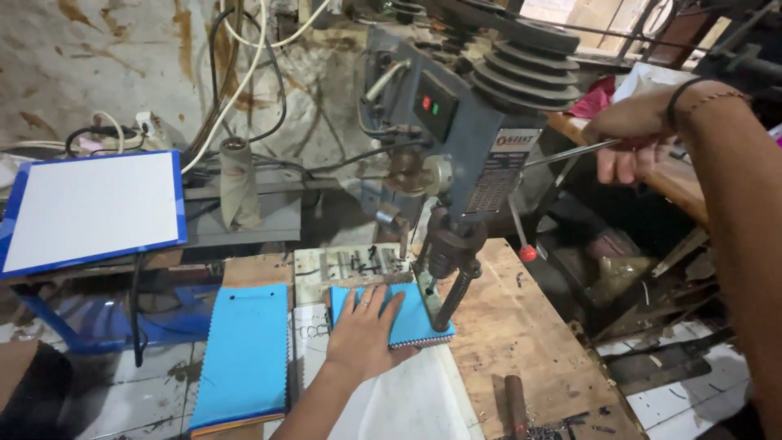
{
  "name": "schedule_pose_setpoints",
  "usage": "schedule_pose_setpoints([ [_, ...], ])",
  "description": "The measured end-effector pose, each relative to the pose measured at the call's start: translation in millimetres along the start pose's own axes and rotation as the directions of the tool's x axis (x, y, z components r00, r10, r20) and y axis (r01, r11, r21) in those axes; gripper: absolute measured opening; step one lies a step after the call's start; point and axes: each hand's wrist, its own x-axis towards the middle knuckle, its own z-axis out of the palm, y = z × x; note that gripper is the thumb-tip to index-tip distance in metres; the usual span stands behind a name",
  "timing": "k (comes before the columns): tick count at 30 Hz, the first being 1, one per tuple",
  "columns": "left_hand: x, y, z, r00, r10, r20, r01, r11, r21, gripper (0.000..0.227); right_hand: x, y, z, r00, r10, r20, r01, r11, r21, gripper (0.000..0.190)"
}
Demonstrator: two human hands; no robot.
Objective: Assembling small notebooks by punching holes with a drill press and stapling the pages together.
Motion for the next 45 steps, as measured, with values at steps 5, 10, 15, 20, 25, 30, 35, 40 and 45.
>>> schedule_pose_setpoints([
  [5,-0.2,4.2,-14.6,0.995,-0.041,0.089,0.043,0.999,-0.021,0.103,12.5,2.2,6.1,0.982,-0.187,-0.021,0.187,0.982,-0.013,0.056],
  [10,-1.7,3.8,-8.9,0.997,-0.048,0.063,0.049,0.999,-0.016,0.103,-53.4,-20.6,44.3,0.962,-0.103,-0.251,0.031,0.961,-0.276,0.059],
  [15,-1.9,5.0,-14.5,0.995,-0.070,0.075,0.074,0.996,-0.056,0.100,-4.4,-4.9,24.0,0.926,-0.295,-0.235,0.137,0.844,-0.519,0.051],
  [20,-2.2,7.3,-27.4,0.990,-0.070,0.121,0.081,0.993,-0.087,0.101,5.7,14.3,13.0,0.922,-0.376,-0.096,0.351,0.914,-0.203,0.061],
  [25,-3.5,7.2,-26.1,0.992,-0.072,0.108,0.082,0.993,-0.086,0.100,5.0,17.0,18.6,0.896,-0.429,-0.117,0.405,0.896,-0.184,0.057],
  [30,-1.9,5.7,-19.8,0.989,-0.075,0.124,0.084,0.995,-0.063,0.100,11.8,17.4,22.4,0.869,-0.434,-0.237,0.344,0.875,-0.340,0.061],
  [35,-5.1,11.9,-37.6,0.971,-0.109,0.214,0.130,0.988,-0.087,0.098,25.0,23.1,25.4,0.826,-0.494,-0.272,0.363,0.835,-0.414,0.068],
  [40,-1.1,8.5,-27.7,0.970,-0.113,0.217,0.129,0.990,-0.060,0.100,17.1,23.1,39.0,0.726,-0.513,-0.459,0.270,0.826,-0.495,0.080],
  [45,-1.8,7.2,-22.8,0.984,-0.104,0.145,0.117,0.990,-0.084,0.098,31.2,29.1,42.4,0.657,-0.481,-0.580,0.201,0.854,-0.480,0.054],
])
